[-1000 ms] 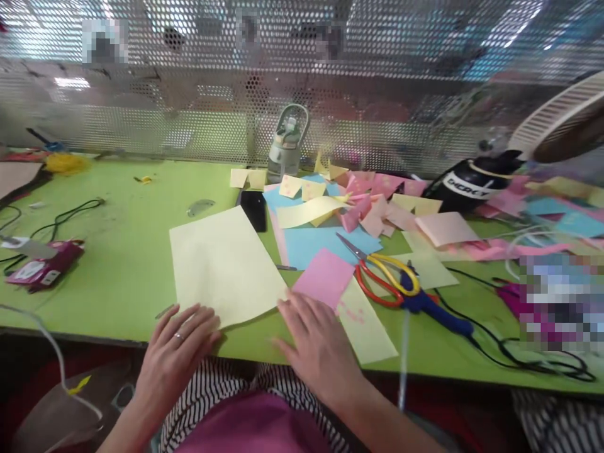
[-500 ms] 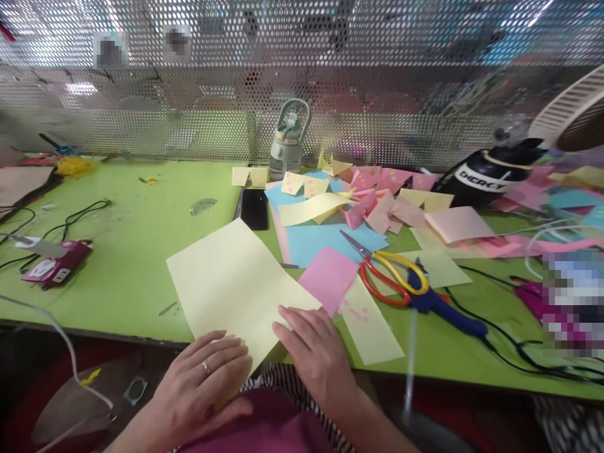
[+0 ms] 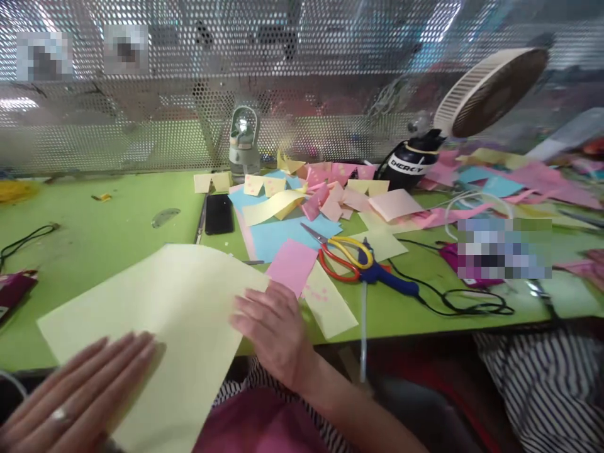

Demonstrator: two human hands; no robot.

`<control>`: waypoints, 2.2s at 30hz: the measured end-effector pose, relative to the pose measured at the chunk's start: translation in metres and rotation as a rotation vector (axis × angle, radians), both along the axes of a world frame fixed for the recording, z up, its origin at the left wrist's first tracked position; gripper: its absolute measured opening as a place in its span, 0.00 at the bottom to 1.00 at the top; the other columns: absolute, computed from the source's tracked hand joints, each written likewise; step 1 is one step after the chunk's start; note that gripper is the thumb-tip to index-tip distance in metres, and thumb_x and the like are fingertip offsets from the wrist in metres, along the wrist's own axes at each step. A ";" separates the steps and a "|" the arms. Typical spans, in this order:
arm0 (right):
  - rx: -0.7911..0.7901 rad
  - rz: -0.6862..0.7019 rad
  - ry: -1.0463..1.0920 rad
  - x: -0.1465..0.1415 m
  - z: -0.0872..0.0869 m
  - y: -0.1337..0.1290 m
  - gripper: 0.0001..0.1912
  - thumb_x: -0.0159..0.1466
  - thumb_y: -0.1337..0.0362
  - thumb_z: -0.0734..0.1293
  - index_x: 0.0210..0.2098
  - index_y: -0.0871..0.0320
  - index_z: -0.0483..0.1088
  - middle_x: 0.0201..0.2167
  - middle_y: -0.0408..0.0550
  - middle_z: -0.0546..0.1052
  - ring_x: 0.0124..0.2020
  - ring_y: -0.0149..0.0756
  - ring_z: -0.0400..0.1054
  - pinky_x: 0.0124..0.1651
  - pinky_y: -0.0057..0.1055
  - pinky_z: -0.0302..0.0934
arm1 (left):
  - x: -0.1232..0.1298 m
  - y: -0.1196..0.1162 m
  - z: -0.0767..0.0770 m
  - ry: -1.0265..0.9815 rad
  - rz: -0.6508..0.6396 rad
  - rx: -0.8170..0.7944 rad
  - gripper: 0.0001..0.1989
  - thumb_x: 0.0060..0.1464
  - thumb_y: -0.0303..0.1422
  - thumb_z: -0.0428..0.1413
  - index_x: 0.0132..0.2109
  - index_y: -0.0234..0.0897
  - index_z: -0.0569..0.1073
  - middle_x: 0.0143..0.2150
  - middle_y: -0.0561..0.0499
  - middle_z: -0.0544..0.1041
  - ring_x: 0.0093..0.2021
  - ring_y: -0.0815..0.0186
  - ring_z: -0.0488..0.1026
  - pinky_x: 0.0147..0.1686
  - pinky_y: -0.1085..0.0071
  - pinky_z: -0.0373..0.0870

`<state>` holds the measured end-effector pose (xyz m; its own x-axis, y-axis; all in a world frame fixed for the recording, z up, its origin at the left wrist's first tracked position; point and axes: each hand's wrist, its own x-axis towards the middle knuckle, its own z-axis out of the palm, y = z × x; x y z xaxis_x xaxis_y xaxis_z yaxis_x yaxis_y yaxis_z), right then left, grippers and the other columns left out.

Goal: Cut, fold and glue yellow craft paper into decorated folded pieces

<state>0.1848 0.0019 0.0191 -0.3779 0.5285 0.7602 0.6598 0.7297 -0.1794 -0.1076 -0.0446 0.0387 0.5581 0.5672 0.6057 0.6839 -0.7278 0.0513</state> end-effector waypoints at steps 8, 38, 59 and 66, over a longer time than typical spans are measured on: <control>-0.205 -0.030 -0.181 0.027 -0.031 -0.005 0.10 0.68 0.74 0.62 0.42 0.53 0.70 0.41 0.42 0.83 0.44 0.34 0.76 0.59 0.43 0.56 | 0.022 0.011 -0.041 0.232 0.002 -0.127 0.18 0.67 0.25 0.44 0.57 0.34 0.73 0.59 0.48 0.76 0.59 0.61 0.73 0.61 0.61 0.69; -0.288 -0.095 -0.280 0.055 -0.041 0.004 0.12 0.68 0.67 0.60 0.47 0.49 0.71 0.45 0.44 0.82 0.47 0.41 0.75 0.58 0.47 0.56 | 0.024 0.021 -0.030 0.058 0.075 -0.403 0.10 0.69 0.29 0.46 0.47 0.36 0.72 0.47 0.46 0.81 0.45 0.63 0.80 0.44 0.63 0.79; -0.403 -0.355 -0.090 0.054 -0.043 0.000 0.17 0.68 0.50 0.63 0.27 0.53 0.68 0.39 0.50 0.79 0.42 0.44 0.71 0.46 0.44 0.60 | 0.037 0.044 -0.025 0.187 0.494 -0.601 0.13 0.67 0.37 0.46 0.33 0.42 0.63 0.24 0.55 0.71 0.28 0.63 0.72 0.26 0.71 0.62; -0.498 -0.316 -0.087 0.056 -0.036 -0.002 0.18 0.67 0.46 0.62 0.29 0.51 0.67 0.40 0.50 0.78 0.43 0.46 0.71 0.46 0.46 0.61 | 0.032 0.052 -0.023 0.180 0.573 -0.679 0.13 0.67 0.42 0.47 0.37 0.42 0.69 0.25 0.55 0.73 0.29 0.63 0.72 0.25 0.72 0.62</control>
<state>0.2413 0.0003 -0.0164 -0.1937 0.9106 0.3651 0.8592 0.3371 -0.3849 -0.0755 0.0077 0.0160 0.1338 0.9906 -0.0295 0.9712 -0.1251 0.2026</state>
